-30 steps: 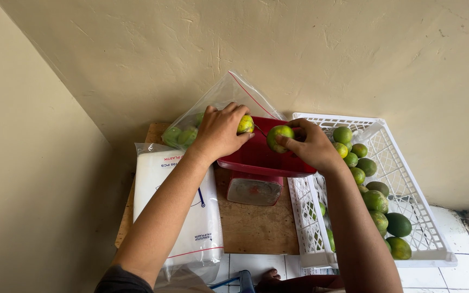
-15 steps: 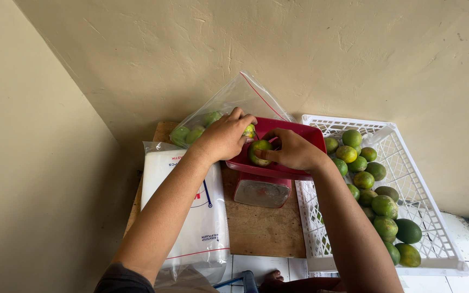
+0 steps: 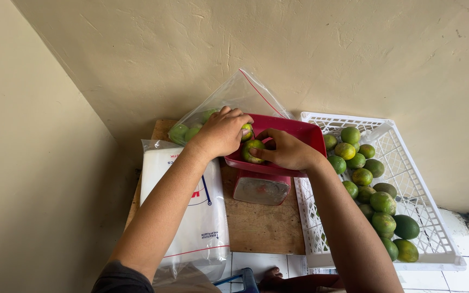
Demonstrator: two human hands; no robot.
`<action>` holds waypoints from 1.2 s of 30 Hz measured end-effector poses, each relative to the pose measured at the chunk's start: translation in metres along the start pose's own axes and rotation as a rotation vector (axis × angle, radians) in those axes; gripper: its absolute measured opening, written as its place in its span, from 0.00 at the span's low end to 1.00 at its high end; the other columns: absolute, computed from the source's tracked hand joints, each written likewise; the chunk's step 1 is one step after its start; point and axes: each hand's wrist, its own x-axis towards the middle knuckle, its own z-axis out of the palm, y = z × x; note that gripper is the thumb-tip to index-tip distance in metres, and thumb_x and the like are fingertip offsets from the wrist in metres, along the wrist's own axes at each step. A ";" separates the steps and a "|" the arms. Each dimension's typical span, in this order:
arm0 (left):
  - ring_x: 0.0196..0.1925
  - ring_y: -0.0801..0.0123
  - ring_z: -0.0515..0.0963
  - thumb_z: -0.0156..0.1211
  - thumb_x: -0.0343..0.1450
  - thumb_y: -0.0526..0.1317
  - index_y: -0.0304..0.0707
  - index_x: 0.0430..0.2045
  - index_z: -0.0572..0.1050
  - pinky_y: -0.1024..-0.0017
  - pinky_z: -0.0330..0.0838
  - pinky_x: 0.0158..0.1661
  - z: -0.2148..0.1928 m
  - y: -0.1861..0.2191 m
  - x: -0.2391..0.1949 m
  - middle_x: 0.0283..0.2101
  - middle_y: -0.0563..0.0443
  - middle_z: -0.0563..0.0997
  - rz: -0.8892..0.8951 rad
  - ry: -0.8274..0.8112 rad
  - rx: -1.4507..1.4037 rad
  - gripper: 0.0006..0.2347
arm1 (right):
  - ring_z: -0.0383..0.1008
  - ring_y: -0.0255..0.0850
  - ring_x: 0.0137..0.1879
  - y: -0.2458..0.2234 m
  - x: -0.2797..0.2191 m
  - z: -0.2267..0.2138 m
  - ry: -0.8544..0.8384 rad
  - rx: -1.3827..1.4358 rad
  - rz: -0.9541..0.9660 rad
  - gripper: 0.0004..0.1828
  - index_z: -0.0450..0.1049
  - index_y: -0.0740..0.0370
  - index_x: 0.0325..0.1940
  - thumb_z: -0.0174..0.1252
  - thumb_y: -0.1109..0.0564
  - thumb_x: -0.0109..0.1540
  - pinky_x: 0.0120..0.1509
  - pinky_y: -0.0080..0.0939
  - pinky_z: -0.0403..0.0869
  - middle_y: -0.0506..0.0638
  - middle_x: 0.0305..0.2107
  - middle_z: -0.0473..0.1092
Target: The person picks limes from a white crate, places them into a red weighing tray, and then transfers them into a clear plastic bag. The person repeats this process, handling the limes one by one.
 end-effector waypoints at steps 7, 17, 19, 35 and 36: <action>0.63 0.52 0.67 0.49 0.78 0.38 0.43 0.56 0.74 0.45 0.61 0.64 0.005 -0.007 -0.003 0.54 0.46 0.76 0.046 0.061 -0.027 0.13 | 0.79 0.60 0.55 -0.001 0.001 0.011 0.018 -0.026 -0.036 0.36 0.70 0.65 0.66 0.66 0.41 0.61 0.50 0.52 0.80 0.67 0.51 0.76; 0.65 0.51 0.65 0.49 0.78 0.38 0.43 0.58 0.73 0.43 0.59 0.65 -0.003 0.001 -0.014 0.58 0.46 0.75 0.030 0.070 -0.079 0.14 | 0.81 0.56 0.54 -0.016 -0.010 0.010 0.086 -0.201 0.016 0.36 0.71 0.60 0.65 0.63 0.35 0.62 0.50 0.51 0.80 0.62 0.48 0.78; 0.66 0.51 0.65 0.48 0.78 0.38 0.43 0.59 0.72 0.42 0.58 0.66 -0.002 0.001 -0.014 0.58 0.46 0.75 0.025 0.054 -0.076 0.14 | 0.80 0.57 0.56 -0.020 -0.014 0.009 0.083 -0.233 0.023 0.35 0.71 0.59 0.65 0.62 0.34 0.63 0.52 0.53 0.80 0.62 0.49 0.78; 0.67 0.50 0.64 0.50 0.78 0.42 0.44 0.60 0.71 0.40 0.57 0.65 -0.002 0.016 -0.021 0.60 0.43 0.72 0.008 0.068 0.018 0.15 | 0.80 0.61 0.55 -0.013 -0.045 -0.005 0.179 -0.168 -0.082 0.26 0.73 0.62 0.63 0.61 0.45 0.66 0.56 0.56 0.78 0.65 0.48 0.78; 0.67 0.50 0.64 0.51 0.78 0.42 0.44 0.60 0.71 0.40 0.58 0.65 -0.001 0.019 -0.020 0.60 0.43 0.72 0.015 0.079 0.053 0.15 | 0.80 0.62 0.55 -0.009 -0.047 -0.006 0.200 -0.152 -0.108 0.25 0.74 0.63 0.62 0.62 0.46 0.65 0.56 0.56 0.78 0.65 0.47 0.79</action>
